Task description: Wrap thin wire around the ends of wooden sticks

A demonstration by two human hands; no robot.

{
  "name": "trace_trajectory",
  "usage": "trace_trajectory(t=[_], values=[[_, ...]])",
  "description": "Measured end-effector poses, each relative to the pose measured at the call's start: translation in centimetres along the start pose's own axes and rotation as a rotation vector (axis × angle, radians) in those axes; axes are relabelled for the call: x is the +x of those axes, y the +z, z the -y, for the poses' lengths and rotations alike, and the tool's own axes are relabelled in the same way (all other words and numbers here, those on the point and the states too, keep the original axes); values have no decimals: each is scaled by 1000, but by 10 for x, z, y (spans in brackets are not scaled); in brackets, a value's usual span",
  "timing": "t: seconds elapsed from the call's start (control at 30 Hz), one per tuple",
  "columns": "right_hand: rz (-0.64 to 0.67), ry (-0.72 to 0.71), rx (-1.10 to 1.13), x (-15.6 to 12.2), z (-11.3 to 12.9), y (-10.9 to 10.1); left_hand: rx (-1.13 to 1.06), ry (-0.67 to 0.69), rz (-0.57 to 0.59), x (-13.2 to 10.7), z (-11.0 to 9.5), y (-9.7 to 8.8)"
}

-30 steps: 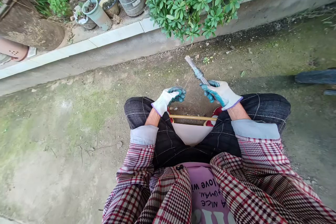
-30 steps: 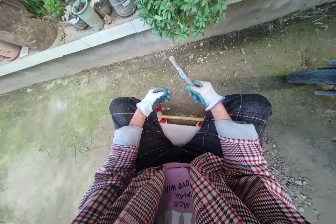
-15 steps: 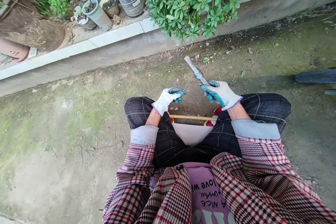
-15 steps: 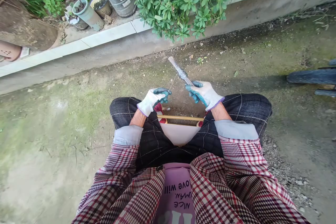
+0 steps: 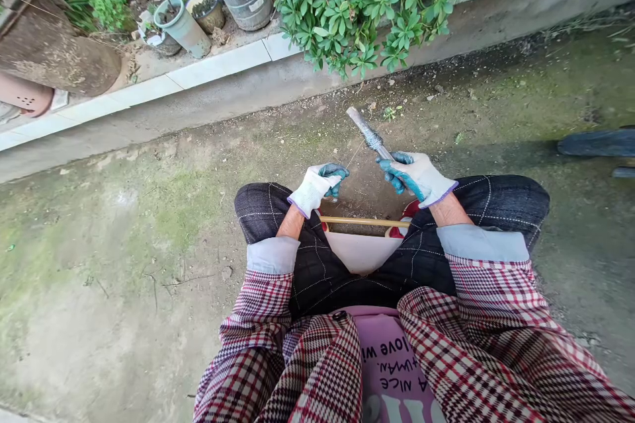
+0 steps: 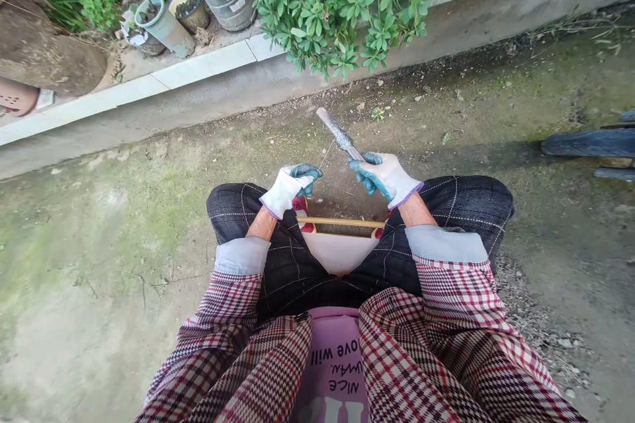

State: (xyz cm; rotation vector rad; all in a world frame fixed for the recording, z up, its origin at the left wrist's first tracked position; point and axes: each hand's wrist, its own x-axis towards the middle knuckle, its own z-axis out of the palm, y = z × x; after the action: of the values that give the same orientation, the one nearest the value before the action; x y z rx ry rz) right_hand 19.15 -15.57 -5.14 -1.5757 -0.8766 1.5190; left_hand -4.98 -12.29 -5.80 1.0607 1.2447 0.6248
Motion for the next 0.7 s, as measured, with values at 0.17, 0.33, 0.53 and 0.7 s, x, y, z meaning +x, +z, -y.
trace_trajectory(t=[0.17,0.33,0.53,0.7], values=[[-6,11,-10,-1,1,1,76,48,-16,-2,0,3],[-5,10,-13,-1,0,1,99,54,4,-1,2,6],[3,-6,-11,0,-2,1,19,64,40,-3,2,9],[2,3,-39,0,-1,2,29,67,26,-2,4,9]])
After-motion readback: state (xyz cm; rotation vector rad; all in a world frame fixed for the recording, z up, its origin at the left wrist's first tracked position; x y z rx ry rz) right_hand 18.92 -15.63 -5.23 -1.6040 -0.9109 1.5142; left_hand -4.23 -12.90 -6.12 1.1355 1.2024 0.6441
